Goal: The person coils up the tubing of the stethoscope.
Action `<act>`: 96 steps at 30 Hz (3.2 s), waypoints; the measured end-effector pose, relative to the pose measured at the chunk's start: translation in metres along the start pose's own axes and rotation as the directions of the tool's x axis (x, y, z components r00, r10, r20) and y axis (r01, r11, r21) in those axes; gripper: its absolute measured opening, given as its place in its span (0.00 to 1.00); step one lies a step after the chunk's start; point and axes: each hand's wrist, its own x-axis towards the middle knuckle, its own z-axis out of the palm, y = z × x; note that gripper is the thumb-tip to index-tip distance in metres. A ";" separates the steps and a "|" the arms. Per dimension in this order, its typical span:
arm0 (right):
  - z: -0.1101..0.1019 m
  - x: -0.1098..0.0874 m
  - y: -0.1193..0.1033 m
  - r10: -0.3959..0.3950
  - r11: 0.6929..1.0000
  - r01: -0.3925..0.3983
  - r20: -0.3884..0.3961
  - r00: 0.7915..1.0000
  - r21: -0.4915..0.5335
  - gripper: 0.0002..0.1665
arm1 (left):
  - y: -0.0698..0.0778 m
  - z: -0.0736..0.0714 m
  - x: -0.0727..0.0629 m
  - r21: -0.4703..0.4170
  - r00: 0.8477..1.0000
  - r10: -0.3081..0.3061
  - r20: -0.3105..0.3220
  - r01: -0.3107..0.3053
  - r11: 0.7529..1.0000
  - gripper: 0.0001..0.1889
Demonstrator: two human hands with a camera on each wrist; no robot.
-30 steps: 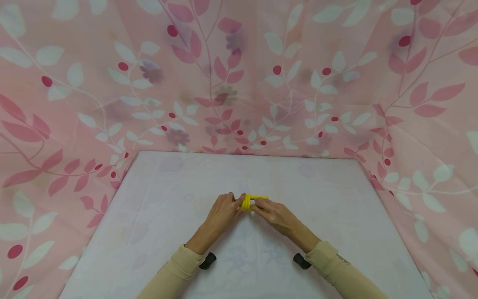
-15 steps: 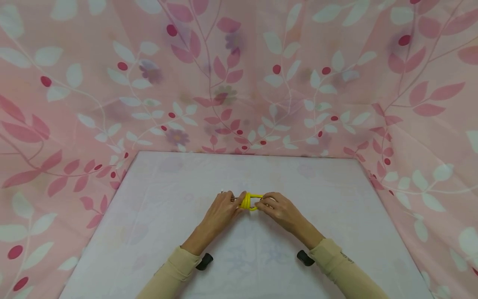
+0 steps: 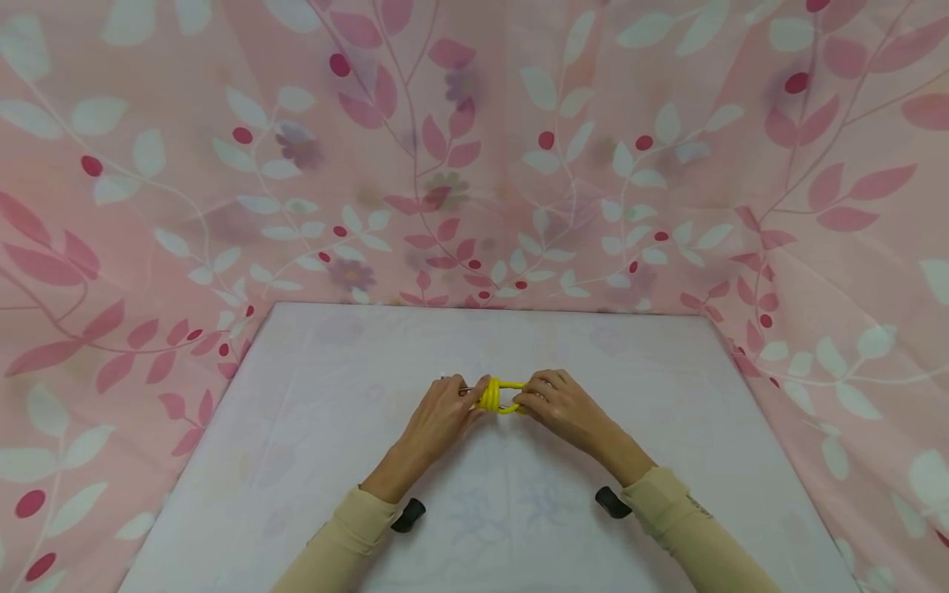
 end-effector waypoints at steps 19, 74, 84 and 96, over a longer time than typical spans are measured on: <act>-0.010 -0.007 0.011 0.160 0.965 -0.170 0.067 0.985 0.199 0.17 | 0.000 -0.003 0.016 -0.006 1.000 -0.008 0.026 0.008 1.000 0.31; 0.051 -0.003 0.027 0.547 0.785 -0.533 0.050 0.836 0.315 0.36 | -0.059 0.026 0.023 0.069 0.977 -0.123 0.172 0.112 0.991 0.18; 0.075 -0.007 0.028 0.671 0.647 -0.699 0.209 0.712 0.305 0.38 | -0.057 0.045 0.024 0.048 0.957 -0.189 0.221 0.183 0.982 0.18; 0.079 -0.011 0.031 0.656 0.672 -0.674 0.175 0.734 0.308 0.40 | -0.054 0.048 0.021 0.008 0.950 -0.208 0.231 0.212 0.977 0.21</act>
